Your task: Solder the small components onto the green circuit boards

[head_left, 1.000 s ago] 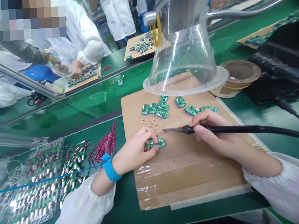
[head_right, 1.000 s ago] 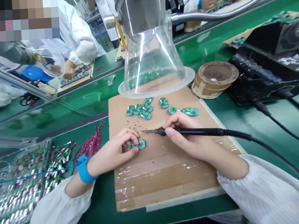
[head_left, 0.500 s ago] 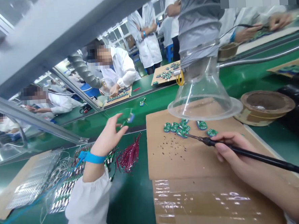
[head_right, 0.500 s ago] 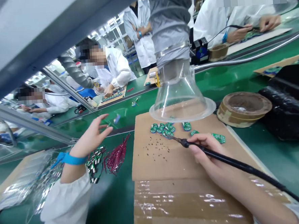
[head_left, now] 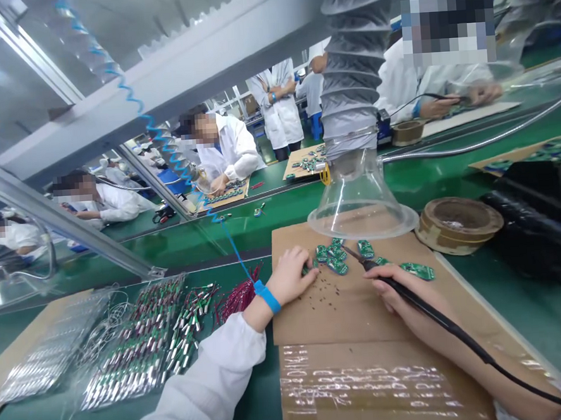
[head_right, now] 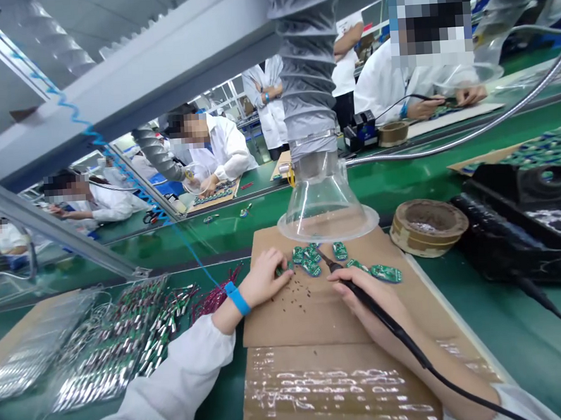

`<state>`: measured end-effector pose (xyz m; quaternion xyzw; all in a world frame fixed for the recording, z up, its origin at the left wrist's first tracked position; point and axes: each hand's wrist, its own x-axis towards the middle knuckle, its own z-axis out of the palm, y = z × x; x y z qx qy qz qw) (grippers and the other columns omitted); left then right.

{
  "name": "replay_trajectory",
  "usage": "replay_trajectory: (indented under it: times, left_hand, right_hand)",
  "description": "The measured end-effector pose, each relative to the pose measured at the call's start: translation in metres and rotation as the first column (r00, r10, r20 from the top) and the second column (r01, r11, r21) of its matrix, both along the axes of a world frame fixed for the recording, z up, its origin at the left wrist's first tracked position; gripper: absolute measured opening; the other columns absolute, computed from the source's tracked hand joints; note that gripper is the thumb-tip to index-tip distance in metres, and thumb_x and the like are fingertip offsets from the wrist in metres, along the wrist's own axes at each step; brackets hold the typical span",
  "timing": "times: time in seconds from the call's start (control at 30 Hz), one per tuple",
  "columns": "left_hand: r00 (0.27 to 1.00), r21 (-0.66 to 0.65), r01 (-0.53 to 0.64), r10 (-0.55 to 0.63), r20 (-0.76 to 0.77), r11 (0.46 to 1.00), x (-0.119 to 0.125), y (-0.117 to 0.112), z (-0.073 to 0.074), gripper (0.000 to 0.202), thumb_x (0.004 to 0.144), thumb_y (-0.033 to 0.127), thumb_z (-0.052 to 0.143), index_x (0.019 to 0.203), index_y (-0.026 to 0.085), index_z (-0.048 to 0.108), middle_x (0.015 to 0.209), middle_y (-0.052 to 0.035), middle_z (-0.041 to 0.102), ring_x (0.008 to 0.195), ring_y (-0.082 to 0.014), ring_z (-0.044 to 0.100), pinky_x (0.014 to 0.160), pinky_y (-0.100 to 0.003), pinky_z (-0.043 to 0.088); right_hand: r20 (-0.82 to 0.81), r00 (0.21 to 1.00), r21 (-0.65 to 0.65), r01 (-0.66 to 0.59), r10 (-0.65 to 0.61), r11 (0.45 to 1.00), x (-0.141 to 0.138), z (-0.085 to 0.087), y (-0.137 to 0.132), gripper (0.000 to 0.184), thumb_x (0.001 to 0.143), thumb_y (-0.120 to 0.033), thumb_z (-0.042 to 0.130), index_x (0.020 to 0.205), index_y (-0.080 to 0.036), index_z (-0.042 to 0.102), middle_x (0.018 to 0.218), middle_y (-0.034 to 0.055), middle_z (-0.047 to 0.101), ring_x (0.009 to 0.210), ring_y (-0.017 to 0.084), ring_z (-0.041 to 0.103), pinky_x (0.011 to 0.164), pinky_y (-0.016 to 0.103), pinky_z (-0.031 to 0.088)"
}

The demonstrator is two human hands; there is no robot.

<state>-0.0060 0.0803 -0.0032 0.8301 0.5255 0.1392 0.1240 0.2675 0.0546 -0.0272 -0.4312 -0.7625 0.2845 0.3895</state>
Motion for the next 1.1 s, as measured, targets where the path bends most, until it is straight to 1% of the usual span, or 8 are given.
replay_trajectory:
  times: [0.1,0.17,0.27,0.33,0.43,0.67,0.87,1.1]
  left_hand:
    - [0.971,-0.085,0.238,-0.236,0.033,0.968,0.0,-0.025,0.007,0.014,0.093,0.032,0.067,0.105,0.025,0.065,0.114,-0.0041,0.069,0.111,-0.0216,0.062,0.103,-0.034,0.044]
    - [0.96,-0.071,0.277,-0.273,0.062,0.958,-0.01,-0.038,0.011,0.02,0.096,0.029,0.064,0.116,0.029,0.064,0.125,-0.0028,0.068,0.121,-0.0217,0.06,0.11,-0.036,0.04]
    - [0.99,0.052,-0.106,0.1,0.101,0.993,-0.05,-0.044,0.014,0.026,0.098,0.035,0.061,0.122,0.027,0.063,0.126,-0.0077,0.066,0.118,-0.025,0.06,0.106,-0.041,0.044]
    - [0.931,0.096,-0.356,0.344,0.119,0.93,-0.086,-0.043,0.01,0.023,0.1,0.035,0.055,0.117,0.021,0.061,0.118,-0.0116,0.064,0.109,-0.0258,0.061,0.098,-0.043,0.048]
    - [0.847,0.102,-0.53,0.519,0.112,0.842,-0.126,-0.042,-0.003,0.018,0.097,0.035,0.057,0.096,0.018,0.06,0.098,-0.0102,0.062,0.093,-0.0257,0.061,0.087,-0.042,0.049]
    - [0.804,0.018,-0.583,0.574,0.154,0.812,-0.125,-0.036,-0.027,0.012,0.087,0.019,0.062,0.076,0.02,0.057,0.077,-0.0024,0.061,0.076,-0.0199,0.058,0.072,-0.032,0.043]
    - [0.769,-0.074,-0.563,0.554,0.319,0.823,-0.131,-0.044,-0.015,0.02,0.093,0.032,0.055,0.078,0.02,0.061,0.072,0.0003,0.063,0.07,-0.0178,0.06,0.067,-0.027,0.045]
    - [0.662,-0.072,-0.615,0.564,0.494,0.785,-0.146,-0.051,0.002,0.029,0.097,0.048,0.052,0.09,0.021,0.059,0.083,-0.0025,0.069,0.085,-0.0217,0.068,0.079,-0.031,0.052]
  right_hand:
    - [0.012,1.0,0.026,-0.027,0.027,0.999,-0.003,0.004,-0.002,0.028,0.101,-0.046,0.051,0.105,-0.025,0.069,0.075,0.002,0.069,0.06,0.018,0.066,0.056,0.029,0.051]
    - [0.037,0.996,0.049,-0.079,0.078,0.996,-0.006,0.005,-0.005,0.026,0.101,-0.044,0.052,0.103,-0.026,0.071,0.083,0.0037,0.073,0.067,0.019,0.07,0.062,0.03,0.055]
    - [0.083,0.981,0.093,-0.182,0.174,0.979,-0.011,0.002,-0.008,0.021,0.101,-0.039,0.054,0.102,-0.027,0.071,0.093,0.0048,0.074,0.08,0.021,0.074,0.074,0.033,0.059]
    - [0.104,0.97,0.114,-0.231,0.22,0.966,-0.013,-0.004,-0.01,0.017,0.099,-0.037,0.057,0.105,-0.027,0.07,0.098,0.0059,0.074,0.087,0.023,0.074,0.078,0.035,0.06]
    - [0.145,0.955,0.138,-0.278,0.258,0.951,-0.017,-0.013,-0.013,0.02,0.096,-0.034,0.062,0.114,-0.028,0.067,0.109,0.008,0.072,0.097,0.027,0.073,0.084,0.039,0.061]
    - [0.199,0.929,0.129,-0.34,0.312,0.931,-0.043,-0.016,-0.013,0.026,0.096,-0.03,0.058,0.121,-0.032,0.067,0.116,0.0081,0.069,0.106,0.028,0.069,0.088,0.042,0.061]
    - [0.138,0.939,0.157,-0.334,0.314,0.929,-0.058,-0.01,-0.006,0.027,0.098,-0.031,0.053,0.12,-0.031,0.069,0.118,0.0078,0.069,0.109,0.027,0.068,0.09,0.041,0.06]
    - [0.144,0.931,0.099,-0.35,0.335,0.931,-0.049,-0.014,-0.011,0.032,0.099,-0.022,0.05,0.123,-0.033,0.067,0.11,0.0066,0.069,0.101,0.026,0.069,0.087,0.04,0.06]
